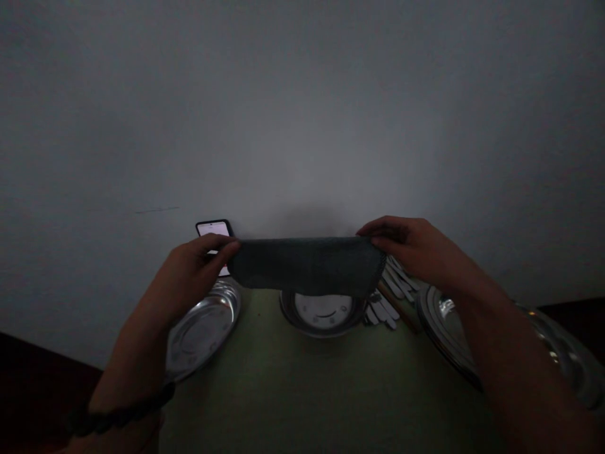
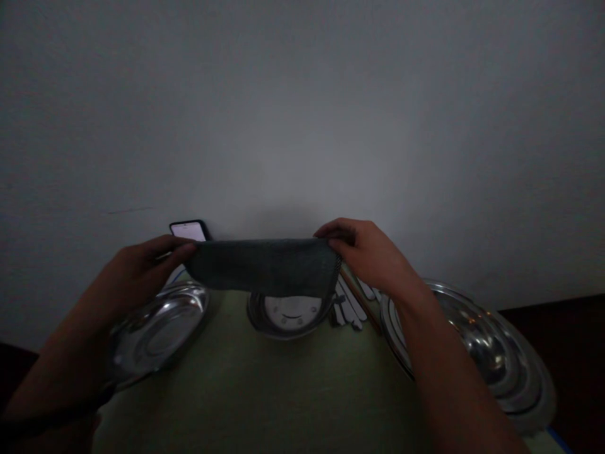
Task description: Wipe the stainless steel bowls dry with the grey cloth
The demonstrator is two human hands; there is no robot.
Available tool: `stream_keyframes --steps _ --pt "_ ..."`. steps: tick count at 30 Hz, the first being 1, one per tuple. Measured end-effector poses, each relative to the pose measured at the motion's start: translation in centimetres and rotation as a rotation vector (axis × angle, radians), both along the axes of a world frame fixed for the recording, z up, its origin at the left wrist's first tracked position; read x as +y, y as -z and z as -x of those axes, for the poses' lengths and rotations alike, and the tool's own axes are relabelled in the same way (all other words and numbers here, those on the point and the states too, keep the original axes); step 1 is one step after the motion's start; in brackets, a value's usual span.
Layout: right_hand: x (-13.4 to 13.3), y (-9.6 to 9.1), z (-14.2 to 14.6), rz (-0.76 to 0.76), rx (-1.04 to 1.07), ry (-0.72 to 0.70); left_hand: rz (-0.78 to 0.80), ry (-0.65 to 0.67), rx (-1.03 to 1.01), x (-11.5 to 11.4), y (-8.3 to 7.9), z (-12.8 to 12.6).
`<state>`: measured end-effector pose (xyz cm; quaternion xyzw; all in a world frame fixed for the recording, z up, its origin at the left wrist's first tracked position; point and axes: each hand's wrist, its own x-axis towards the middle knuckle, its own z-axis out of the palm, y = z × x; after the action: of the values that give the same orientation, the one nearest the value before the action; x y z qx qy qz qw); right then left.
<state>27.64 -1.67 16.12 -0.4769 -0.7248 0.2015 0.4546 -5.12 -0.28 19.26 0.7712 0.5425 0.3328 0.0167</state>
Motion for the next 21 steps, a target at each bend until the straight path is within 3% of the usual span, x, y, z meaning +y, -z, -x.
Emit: stream_keyframes --steps 4,7,12,17,21 --pt "0.1 0.1 0.1 -0.167 -0.028 0.280 -0.349 0.140 0.041 1.0 1.4 -0.8" --pt "0.0 0.0 0.0 -0.293 0.024 0.440 -0.433 0.222 -0.042 1.1 2.5 -2.4" --pt "-0.1 -0.4 -0.8 -0.314 0.029 0.526 -0.161 0.257 -0.175 0.5 3.8 -4.8" --pt "0.1 -0.1 -1.0 -0.206 -0.095 0.425 0.023 0.165 -0.411 0.5 3.6 -4.5" --pt "-0.4 -0.3 -0.5 -0.097 -0.014 0.289 0.207 0.212 -0.686 0.7 3.4 -3.9"
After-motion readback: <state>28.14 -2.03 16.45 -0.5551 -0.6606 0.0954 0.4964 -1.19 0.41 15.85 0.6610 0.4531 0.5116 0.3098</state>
